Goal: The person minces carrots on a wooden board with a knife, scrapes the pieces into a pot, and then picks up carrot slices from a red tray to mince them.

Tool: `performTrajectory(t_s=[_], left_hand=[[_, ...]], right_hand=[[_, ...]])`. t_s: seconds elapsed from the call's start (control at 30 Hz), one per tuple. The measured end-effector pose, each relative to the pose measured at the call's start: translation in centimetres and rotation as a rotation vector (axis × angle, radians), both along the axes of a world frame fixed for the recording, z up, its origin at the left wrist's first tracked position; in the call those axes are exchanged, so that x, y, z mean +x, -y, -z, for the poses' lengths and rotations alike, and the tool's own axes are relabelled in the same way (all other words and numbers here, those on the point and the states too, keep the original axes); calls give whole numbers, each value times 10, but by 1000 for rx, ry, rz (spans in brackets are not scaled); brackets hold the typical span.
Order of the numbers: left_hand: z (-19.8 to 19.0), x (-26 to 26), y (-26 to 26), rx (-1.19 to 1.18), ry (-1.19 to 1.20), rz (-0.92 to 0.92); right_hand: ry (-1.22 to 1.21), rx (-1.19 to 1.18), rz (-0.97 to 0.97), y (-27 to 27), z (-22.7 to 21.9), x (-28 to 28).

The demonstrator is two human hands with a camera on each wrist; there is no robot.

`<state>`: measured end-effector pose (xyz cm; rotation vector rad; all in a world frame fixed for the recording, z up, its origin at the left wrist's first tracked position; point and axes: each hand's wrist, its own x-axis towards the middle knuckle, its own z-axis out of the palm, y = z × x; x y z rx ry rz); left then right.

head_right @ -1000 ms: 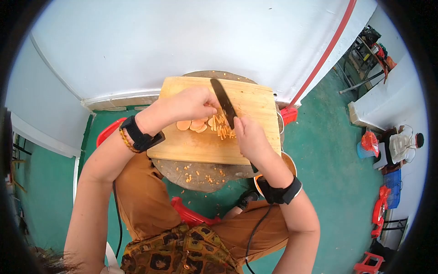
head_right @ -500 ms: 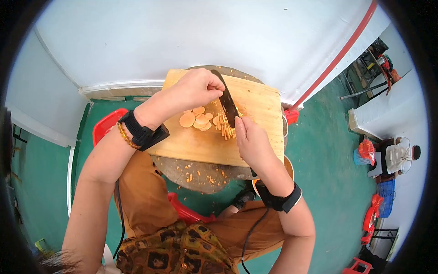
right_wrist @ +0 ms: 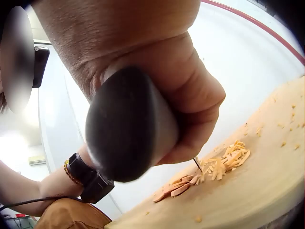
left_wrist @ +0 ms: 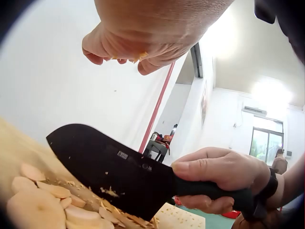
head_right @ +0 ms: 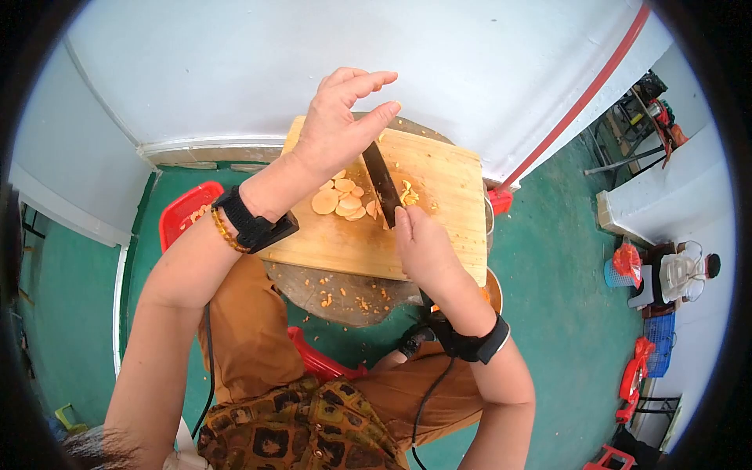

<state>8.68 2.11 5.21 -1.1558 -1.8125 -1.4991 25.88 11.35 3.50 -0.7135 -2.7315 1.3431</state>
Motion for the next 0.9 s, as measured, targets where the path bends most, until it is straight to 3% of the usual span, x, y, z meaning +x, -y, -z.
performTrajectory(t_s=[0.03, 0.13, 0.27, 0.77, 0.9], left_hand=[[-1, 0, 1, 1, 26, 0], [-2, 1, 3, 32, 115, 23], [-3, 1, 2, 43, 110, 3], [-1, 1, 2, -13, 166, 118], [-4, 2, 7, -293, 230, 206]], right_hand=[[79, -83, 48, 4, -10, 0], [-123, 107, -15, -1, 2, 3], [-133, 186, -84, -3, 20, 1], [-85, 132, -28, -8, 13, 2], [10, 17, 12, -14, 8, 0]])
